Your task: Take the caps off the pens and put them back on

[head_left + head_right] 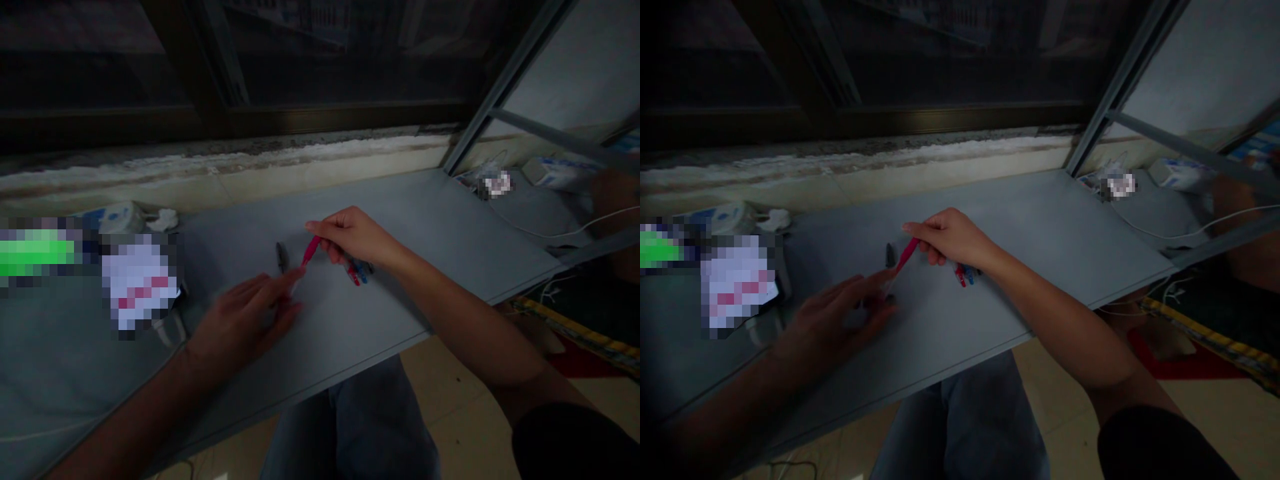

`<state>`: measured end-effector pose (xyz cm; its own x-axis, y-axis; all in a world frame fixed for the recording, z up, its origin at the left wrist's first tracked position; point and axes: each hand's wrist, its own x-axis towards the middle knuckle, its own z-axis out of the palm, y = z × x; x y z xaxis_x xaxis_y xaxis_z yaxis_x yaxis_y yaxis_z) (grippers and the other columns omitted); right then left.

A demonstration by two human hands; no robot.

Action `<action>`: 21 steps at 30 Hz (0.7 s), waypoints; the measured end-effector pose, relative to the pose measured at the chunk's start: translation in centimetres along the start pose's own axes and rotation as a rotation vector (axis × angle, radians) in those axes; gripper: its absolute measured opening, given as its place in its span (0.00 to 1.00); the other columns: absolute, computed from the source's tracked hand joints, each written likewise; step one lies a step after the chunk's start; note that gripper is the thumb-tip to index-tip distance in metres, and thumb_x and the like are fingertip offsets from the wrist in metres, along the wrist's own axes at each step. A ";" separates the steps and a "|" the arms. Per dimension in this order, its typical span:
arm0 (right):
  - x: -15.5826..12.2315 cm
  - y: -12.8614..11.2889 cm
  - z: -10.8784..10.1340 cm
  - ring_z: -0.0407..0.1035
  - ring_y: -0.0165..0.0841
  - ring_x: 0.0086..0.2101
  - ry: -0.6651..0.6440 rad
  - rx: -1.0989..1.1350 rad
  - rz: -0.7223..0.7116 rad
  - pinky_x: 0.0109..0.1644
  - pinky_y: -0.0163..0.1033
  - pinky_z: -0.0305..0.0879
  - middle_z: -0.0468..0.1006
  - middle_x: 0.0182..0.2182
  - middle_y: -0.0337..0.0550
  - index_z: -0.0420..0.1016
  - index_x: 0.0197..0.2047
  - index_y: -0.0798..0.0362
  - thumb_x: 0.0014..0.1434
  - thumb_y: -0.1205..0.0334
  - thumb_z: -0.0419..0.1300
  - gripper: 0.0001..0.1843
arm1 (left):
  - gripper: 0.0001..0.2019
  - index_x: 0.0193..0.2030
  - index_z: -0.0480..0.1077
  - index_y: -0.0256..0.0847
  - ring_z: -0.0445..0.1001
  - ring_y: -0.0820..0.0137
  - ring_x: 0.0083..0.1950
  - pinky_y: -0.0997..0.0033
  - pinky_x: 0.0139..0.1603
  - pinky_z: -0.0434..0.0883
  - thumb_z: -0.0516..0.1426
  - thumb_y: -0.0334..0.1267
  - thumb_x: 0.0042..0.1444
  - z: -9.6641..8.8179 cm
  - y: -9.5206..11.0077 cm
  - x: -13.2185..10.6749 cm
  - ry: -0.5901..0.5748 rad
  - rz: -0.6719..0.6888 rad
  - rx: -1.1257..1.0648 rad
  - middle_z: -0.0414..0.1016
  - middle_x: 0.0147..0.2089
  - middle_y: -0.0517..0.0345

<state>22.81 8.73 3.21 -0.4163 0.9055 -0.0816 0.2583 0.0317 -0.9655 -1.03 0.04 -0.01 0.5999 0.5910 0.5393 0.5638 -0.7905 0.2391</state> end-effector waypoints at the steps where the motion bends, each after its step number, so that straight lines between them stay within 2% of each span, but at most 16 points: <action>1: 0.1 0.0 0.0 0.63 0.23 0.14 0.035 0.004 -0.025 0.21 0.29 0.60 0.71 0.14 0.35 0.69 0.23 0.55 0.65 0.39 0.64 0.29 | 0.18 0.65 0.69 0.38 0.79 0.70 0.36 0.73 0.38 0.76 0.58 0.37 0.71 0.1 0.0 0.0 -0.055 0.043 -0.054 0.79 0.39 0.57; 4: 0.0 0.0 -0.2 0.63 0.22 0.16 0.093 -0.036 -0.117 0.21 0.29 0.60 0.72 0.15 0.36 0.69 0.23 0.54 0.63 0.37 0.65 0.30 | 0.12 0.60 0.72 0.39 0.80 0.68 0.45 0.70 0.45 0.79 0.55 0.34 0.73 0.4 0.0 0.0 -0.158 0.112 -0.136 0.79 0.47 0.52; 9: -0.4 0.3 0.0 0.65 0.23 0.18 0.026 -0.104 -0.185 0.24 0.29 0.60 0.73 0.17 0.37 0.69 0.24 0.55 0.63 0.37 0.64 0.30 | 0.09 0.54 0.73 0.38 0.79 0.67 0.43 0.68 0.44 0.79 0.53 0.32 0.74 0.5 0.0 0.2 -0.167 0.178 -0.084 0.80 0.45 0.51; 15: -0.3 0.6 0.2 0.66 0.24 0.20 -0.061 -0.205 -0.179 0.26 0.31 0.60 0.73 0.18 0.36 0.70 0.25 0.55 0.64 0.38 0.64 0.29 | 0.14 0.61 0.72 0.40 0.79 0.64 0.47 0.64 0.45 0.79 0.57 0.37 0.72 0.5 0.0 0.0 -0.181 0.182 -0.060 0.78 0.50 0.49; 21: -0.5 -0.2 -0.1 0.64 0.23 0.20 -0.132 -0.117 -0.219 0.27 0.30 0.60 0.74 0.19 0.37 0.71 0.25 0.55 0.65 0.40 0.63 0.28 | 0.18 0.65 0.70 0.44 0.79 0.59 0.50 0.56 0.50 0.79 0.59 0.39 0.70 0.3 -0.3 -0.1 -0.214 0.174 0.013 0.77 0.54 0.48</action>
<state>23.09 8.36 3.44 -0.5813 0.8090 0.0871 0.2451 0.2761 -0.9293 -1.11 0.29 -0.33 0.7939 0.4683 0.3879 0.4483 -0.8817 0.1470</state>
